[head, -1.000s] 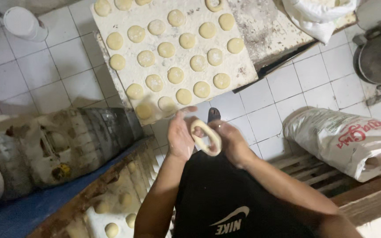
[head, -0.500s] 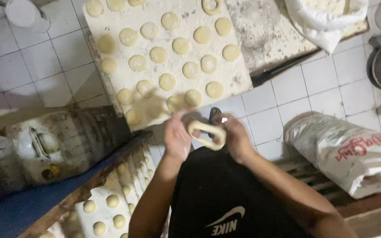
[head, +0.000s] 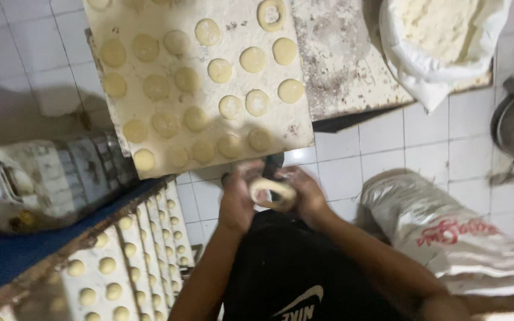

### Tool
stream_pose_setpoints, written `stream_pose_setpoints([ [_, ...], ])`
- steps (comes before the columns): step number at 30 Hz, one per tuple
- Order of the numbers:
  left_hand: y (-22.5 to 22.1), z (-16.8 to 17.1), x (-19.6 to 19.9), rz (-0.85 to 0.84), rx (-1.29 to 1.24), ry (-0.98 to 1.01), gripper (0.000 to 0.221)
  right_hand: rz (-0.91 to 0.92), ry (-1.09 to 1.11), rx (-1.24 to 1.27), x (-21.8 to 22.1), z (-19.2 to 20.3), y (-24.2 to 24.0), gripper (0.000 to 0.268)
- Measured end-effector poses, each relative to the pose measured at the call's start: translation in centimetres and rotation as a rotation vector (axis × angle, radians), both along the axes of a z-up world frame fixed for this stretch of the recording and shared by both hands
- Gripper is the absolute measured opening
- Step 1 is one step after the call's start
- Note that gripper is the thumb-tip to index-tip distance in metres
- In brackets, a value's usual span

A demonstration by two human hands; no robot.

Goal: The person takes rounds of dough from a board, shapes them into rings by hand, and places the shaped rings onto wooden trays. The person then picks up a full tray of dough rings and slides it into a large wooden rack before beginning the process again with a new piece of dough.

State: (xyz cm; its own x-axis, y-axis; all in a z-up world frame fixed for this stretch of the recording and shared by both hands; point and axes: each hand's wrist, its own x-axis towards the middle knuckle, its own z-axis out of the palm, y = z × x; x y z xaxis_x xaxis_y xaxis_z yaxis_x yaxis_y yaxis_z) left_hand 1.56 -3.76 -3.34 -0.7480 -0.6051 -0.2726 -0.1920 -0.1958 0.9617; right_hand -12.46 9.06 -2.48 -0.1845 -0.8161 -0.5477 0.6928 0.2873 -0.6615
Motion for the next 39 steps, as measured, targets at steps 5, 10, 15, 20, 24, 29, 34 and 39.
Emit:
stream_pose_setpoints([
  [5, 2.3, -0.2, -0.4, 0.239, 0.817, 0.246, 0.044, -0.079, 0.269, -0.220, 0.3, -0.5, 0.9, 0.054],
  [10, 4.1, 3.7, -0.9, 0.183, 0.729, 0.232, 0.053, -0.226, 0.006, -0.074, -1.9, -1.2, 2.1, 0.047],
  [15, 4.2, 2.1, 2.3, 0.366, 0.625, 0.563, 0.053, 0.157, 0.240, -0.193, 1.7, -2.1, 4.6, 0.048],
  [20, 10.0, 0.5, 6.4, 0.315, 0.772, 0.536, 0.050, -0.031, 0.034, -0.191, 4.8, -2.0, 7.2, 0.049],
  [24, 13.3, -0.7, 9.2, 0.383, 0.573, 0.353, 0.054, 0.098, 0.149, -0.091, 5.8, -1.4, 9.2, 0.052],
  [29, 16.0, -1.3, 12.8, 0.425, 0.688, 0.548, 0.044, 0.265, 0.017, -0.167, 10.4, -0.1, 12.3, 0.048],
  [34, 19.3, -0.2, 13.1, 0.347, 0.687, 0.505, 0.046, -0.031, 0.100, -0.214, 9.2, 0.2, 12.1, 0.044],
  [39, 18.3, -0.4, 14.5, 0.483, 0.497, 0.482, 0.051, 0.344, 0.352, -0.232, 10.6, 0.3, 13.7, 0.048],
])
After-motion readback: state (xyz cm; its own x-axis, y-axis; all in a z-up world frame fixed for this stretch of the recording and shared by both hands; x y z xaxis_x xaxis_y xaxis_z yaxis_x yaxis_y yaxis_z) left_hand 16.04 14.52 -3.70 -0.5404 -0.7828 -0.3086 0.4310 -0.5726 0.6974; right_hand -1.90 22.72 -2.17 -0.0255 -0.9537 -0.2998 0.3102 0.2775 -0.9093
